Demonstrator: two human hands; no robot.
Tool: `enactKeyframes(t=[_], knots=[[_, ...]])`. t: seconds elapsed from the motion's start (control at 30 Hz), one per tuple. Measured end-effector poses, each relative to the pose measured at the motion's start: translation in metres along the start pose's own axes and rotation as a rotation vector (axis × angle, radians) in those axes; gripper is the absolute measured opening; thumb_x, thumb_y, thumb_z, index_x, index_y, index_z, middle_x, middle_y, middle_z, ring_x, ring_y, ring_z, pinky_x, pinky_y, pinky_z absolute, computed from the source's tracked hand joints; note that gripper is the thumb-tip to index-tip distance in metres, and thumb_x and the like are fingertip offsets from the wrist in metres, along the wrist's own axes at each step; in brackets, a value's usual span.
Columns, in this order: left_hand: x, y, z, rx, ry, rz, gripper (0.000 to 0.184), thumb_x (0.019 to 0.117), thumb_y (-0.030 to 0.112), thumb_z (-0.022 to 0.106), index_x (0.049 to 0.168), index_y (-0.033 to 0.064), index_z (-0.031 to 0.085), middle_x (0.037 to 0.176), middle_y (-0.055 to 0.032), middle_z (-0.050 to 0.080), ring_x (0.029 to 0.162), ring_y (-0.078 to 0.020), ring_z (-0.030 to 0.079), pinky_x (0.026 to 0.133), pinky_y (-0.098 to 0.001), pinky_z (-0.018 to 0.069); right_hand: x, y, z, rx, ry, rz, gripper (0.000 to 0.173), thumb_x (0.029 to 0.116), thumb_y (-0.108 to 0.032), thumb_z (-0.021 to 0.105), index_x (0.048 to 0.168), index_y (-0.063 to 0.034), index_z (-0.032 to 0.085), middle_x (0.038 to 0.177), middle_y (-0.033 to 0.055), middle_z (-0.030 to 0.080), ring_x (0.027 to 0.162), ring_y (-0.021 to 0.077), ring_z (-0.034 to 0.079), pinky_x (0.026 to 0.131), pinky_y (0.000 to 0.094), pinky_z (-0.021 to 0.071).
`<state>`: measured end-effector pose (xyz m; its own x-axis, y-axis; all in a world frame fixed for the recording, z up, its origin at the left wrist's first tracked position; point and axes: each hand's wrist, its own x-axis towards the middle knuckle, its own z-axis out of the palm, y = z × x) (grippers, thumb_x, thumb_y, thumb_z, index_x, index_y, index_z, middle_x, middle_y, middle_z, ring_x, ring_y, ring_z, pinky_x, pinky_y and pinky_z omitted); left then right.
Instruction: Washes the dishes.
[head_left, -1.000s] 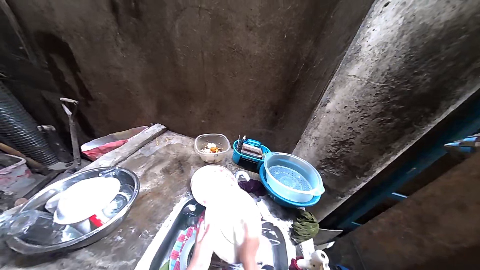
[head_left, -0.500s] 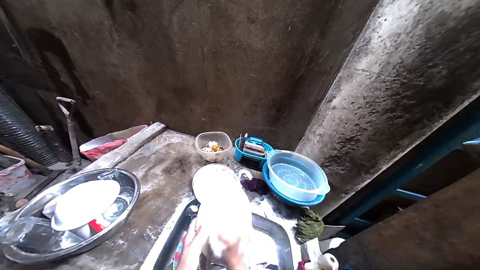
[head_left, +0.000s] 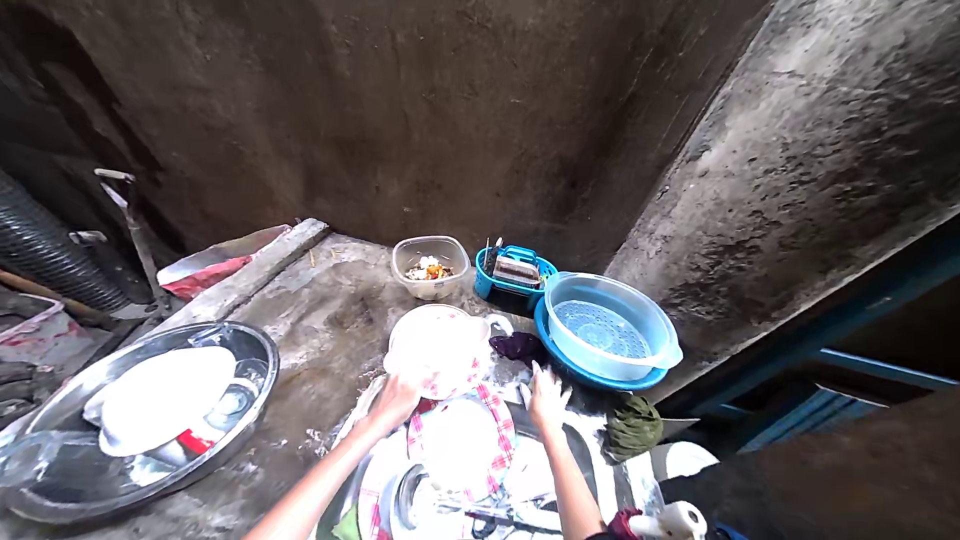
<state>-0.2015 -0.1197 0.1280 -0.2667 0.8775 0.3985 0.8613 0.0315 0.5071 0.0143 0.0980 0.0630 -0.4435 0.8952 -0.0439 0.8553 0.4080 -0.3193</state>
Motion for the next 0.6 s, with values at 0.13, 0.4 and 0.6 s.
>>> enactKeyframes(t=[0.13,0.4,0.6], knots=[[0.003,-0.038,0.046,0.085,-0.053,0.228,0.025,0.0964,-0.005,0.054,0.104,0.0006,0.077,0.104,-0.0171,0.077,0.099,-0.0369,0.074,0.091,-0.052,0.057,-0.008,0.004,0.006,0.125,0.459,-0.127,0.05,0.0878,-0.012,0.073,0.136,0.0004,0.063,0.139,0.0358,0.055,0.13,0.0565,0.051,0.106,0.0711,0.0365],[0.021,0.011,0.097,0.183,-0.322,0.198,0.032,0.0995,0.002,0.055,0.129,0.0018,0.068,0.134,-0.0186,0.066,0.13,-0.038,0.059,0.11,-0.0517,0.0446,-0.015,0.007,0.024,0.275,0.561,-0.049,0.02,0.0926,0.003,0.062,0.107,0.0072,0.075,0.112,0.0289,0.071,0.111,0.0493,0.066,0.098,0.0599,0.0501],[0.052,0.041,0.14,0.197,-0.699,0.095,0.032,0.1016,-0.004,0.049,0.131,-0.0091,0.06,0.14,-0.028,0.057,0.142,-0.0436,0.044,0.123,-0.0564,0.0218,-0.043,0.011,0.011,0.499,0.751,0.009,0.02,0.0898,0.002,0.065,0.106,0.0072,0.076,0.103,0.0265,0.074,0.099,0.0463,0.071,0.092,0.0605,0.0526]])
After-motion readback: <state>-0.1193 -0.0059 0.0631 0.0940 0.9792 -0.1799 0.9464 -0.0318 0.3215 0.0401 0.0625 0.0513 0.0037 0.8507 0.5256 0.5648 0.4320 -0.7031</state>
